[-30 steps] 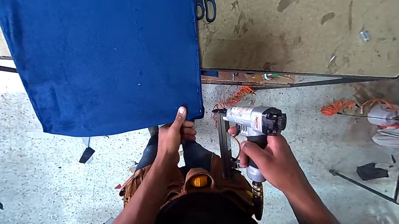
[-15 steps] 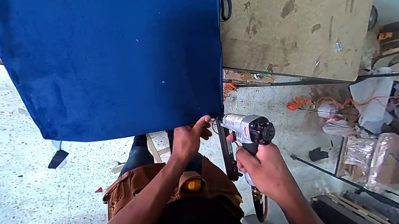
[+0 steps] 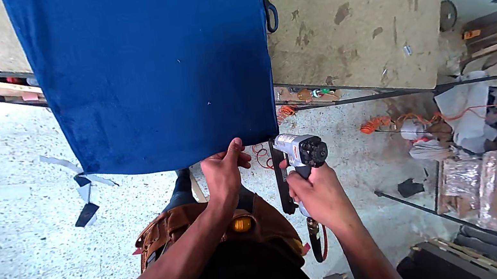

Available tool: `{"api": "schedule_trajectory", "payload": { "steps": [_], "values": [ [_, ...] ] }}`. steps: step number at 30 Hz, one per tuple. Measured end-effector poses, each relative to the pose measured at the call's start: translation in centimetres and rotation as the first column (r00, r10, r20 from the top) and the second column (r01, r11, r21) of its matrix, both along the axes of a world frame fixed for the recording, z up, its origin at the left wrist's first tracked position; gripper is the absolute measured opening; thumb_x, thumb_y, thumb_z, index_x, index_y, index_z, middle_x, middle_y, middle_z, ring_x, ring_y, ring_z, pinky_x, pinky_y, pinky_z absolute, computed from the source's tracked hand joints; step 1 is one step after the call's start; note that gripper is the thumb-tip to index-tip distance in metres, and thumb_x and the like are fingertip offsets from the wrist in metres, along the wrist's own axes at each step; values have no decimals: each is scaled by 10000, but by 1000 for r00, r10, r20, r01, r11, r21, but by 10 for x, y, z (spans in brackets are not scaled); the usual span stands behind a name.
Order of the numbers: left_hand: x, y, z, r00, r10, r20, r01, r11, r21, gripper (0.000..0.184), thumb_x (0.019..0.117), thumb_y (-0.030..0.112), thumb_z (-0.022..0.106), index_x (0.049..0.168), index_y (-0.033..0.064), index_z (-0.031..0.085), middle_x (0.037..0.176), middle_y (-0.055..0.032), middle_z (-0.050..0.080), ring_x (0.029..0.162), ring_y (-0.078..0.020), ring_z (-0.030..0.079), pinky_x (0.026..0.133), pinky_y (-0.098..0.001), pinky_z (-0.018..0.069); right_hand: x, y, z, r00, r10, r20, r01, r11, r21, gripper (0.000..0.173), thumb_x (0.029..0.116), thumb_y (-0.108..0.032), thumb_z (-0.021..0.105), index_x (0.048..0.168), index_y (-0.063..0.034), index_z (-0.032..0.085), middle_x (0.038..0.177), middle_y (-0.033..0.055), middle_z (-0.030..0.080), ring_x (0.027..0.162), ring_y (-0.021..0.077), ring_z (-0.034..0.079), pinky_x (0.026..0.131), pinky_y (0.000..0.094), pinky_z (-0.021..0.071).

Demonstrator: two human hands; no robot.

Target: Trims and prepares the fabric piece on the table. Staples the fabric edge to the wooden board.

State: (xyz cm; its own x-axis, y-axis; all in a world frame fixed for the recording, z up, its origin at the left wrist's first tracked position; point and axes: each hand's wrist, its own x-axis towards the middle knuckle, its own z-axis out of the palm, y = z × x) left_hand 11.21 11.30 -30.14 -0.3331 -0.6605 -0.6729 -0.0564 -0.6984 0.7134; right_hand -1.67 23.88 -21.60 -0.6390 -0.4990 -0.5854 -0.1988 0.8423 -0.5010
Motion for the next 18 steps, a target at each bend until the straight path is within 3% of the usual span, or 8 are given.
{"api": "schedule_trajectory", "payload": {
  "steps": [2, 4, 7, 9, 11, 13, 18],
  "values": [
    [-6, -5, -4, 999, 23, 27, -21, 997, -70, 327, 984, 269, 717, 808, -4, 752, 770, -120, 770, 624, -226, 731, 628, -373, 627, 2, 3, -3, 1000, 5, -15, -5, 1000, -9, 223, 940, -225, 623, 1159, -251, 652, 674, -9, 667, 533, 163, 654, 503, 382, 590],
    [-4, -9, -6, 997, -37, 70, 46, 992, -119, 298, 991, 253, 709, 813, 20, 766, 800, -87, 785, 657, -198, 747, 639, -368, 627, 4, 6, -5, 1000, 3, -21, -4, 1000, -23, 226, 936, -231, 619, 1157, -255, 657, 667, -14, 660, 523, 160, 645, 492, 381, 582],
    [9, -4, 6, 980, -155, 129, 170, 978, -117, 313, 1040, 333, 621, 915, 107, 797, 908, -33, 800, 661, -149, 696, 564, -319, 502, 6, 10, -7, 1000, -12, -13, 11, 999, -48, 231, 939, -233, 613, 1166, -252, 651, 683, -13, 664, 532, 163, 648, 497, 390, 586],
    [17, -1, 12, 974, -196, 111, 203, 977, -60, 404, 1042, 454, 578, 985, 113, 787, 969, -37, 801, 702, -157, 711, 595, -325, 522, 7, 12, -9, 1000, -17, -10, 17, 998, -61, 244, 936, -237, 620, 1177, -253, 657, 686, -17, 666, 531, 161, 647, 497, 396, 586],
    [21, 0, 13, 974, -212, 79, 212, 977, 16, 555, 1040, 547, 516, 1013, 58, 778, 904, -99, 791, 699, -199, 739, 609, -341, 587, 6, 14, -10, 1000, -15, -3, 15, 998, -65, 244, 932, -232, 627, 1174, -257, 647, 691, -23, 665, 531, 158, 645, 495, 395, 585],
    [18, -1, 12, 974, -212, 76, 207, 976, 68, 642, 1053, 572, 457, 970, 20, 773, 843, -133, 779, 685, -231, 742, 605, -356, 597, 5, 15, -11, 1000, -10, -2, 10, 998, -60, 240, 927, -231, 630, 1164, -265, 653, 706, -29, 664, 537, 152, 641, 500, 394, 584],
    [-12, -14, 5, 993, -45, 108, 47, 999, -14, 481, 1050, 383, 593, 891, -39, 758, 756, -140, 760, 611, -225, 732, 573, -347, 620, 1, 16, -13, 1000, 1, -17, -2, 999, -44, 235, 933, -253, 627, 1164, -263, 673, 720, -36, 664, 535, 139, 633, 495, 394, 579]
  ]
}}
